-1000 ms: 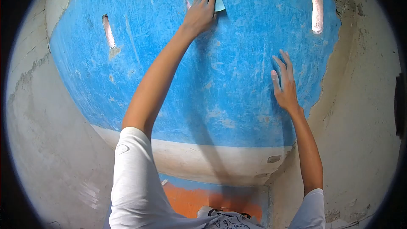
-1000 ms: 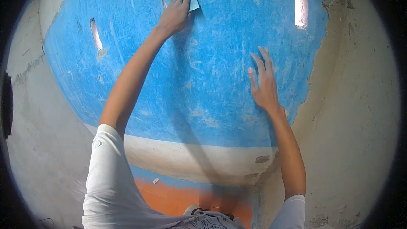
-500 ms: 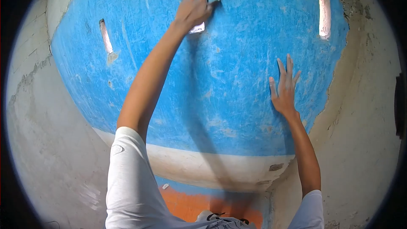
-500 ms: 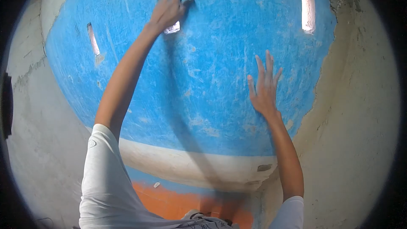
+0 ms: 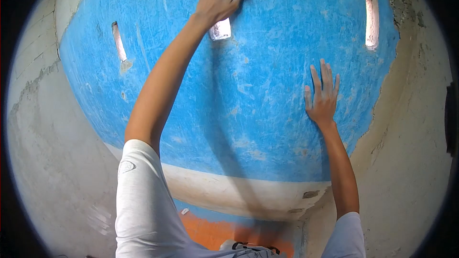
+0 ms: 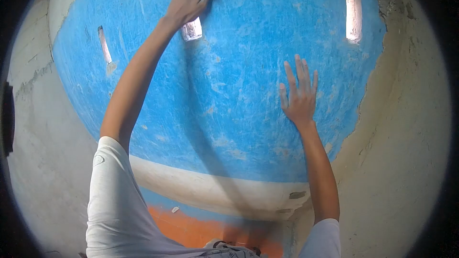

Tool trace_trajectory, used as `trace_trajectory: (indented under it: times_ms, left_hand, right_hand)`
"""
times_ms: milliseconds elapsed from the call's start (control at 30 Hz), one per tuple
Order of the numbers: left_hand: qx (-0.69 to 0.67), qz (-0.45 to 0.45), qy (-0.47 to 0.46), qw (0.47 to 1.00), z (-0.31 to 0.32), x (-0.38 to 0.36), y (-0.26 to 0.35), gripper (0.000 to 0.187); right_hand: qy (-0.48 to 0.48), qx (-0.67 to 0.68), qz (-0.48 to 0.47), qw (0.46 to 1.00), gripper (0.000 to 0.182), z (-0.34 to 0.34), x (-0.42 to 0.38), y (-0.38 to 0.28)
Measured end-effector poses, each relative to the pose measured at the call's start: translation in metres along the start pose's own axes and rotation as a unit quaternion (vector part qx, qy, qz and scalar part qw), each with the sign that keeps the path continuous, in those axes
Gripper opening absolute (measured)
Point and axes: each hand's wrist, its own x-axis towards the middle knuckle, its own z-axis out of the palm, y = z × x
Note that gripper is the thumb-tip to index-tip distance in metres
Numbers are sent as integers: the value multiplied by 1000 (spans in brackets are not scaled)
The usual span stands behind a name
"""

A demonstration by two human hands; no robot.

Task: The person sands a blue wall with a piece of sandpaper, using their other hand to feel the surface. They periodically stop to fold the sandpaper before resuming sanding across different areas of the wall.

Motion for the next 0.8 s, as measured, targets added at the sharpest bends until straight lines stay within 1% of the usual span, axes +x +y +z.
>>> trace_trajectory:
  times_ms: [100, 133, 167, 233, 267, 367, 400, 433, 500, 533, 600, 633, 667, 767, 800]
  left_hand:
    - [13, 30, -53, 998, 2, -42, 23, 95]
    - [35, 73, -76, 994, 3, -56, 24, 96]
    - [18, 75, -78, 994, 2, -57, 17, 95]
    - [-15, 76, -78, 994, 1, -46, 0, 94]
    - [45, 46, -79, 995, 1, -29, -12, 92]
    - [31, 6, -46, 998, -11, 10, -12, 89]
    - [52, 9, -30, 998, -6, 5, -7, 85]
    - [29, 30, -13, 999, 0, -10, -1, 85]
    - [-12, 75, 28, 997, 8, -46, 15, 91]
    - [-11, 79, -11, 997, 6, -64, 24, 89]
    - [29, 92, -33, 995, 2, -67, 21, 92]
    - [50, 97, -42, 993, 0, -66, 17, 94]
    - [79, 99, -21, 992, 1, -53, 6, 95]
    - [10, -15, -38, 999, -9, -10, 12, 82]
    - [-18, -39, -11, 999, -7, -16, 24, 80]
  right_hand:
    - [-6, 6, -7, 1000, 56, -3, -4, 5]
    - [-7, 10, -10, 1000, 56, -4, -5, 6]
    - [-7, 13, -13, 1000, 56, -4, -6, 7]
    - [-3, 11, -14, 1000, 56, -6, -6, 6]
    - [-2, 12, -15, 1000, 56, -6, -5, 6]
    - [3, 15, -15, 1000, 57, -3, -7, 7]
    - [1, 14, -14, 1000, 57, -4, -8, 7]
    - [-3, 14, -13, 1000, 57, -4, -8, 7]
    - [-7, 14, -18, 1000, 57, -6, -11, 10]
    - [-9, 14, -22, 1000, 57, -7, -15, 13]
    - [-11, 16, -24, 1000, 57, -8, -20, 15]
    - [-11, 16, -24, 1000, 58, -9, -21, 15]
    - [-11, 18, -24, 999, 58, -9, -21, 15]
    - [-12, 14, -20, 1000, 58, -9, -20, 14]
    - [-12, 12, -19, 1000, 58, -9, -22, 14]
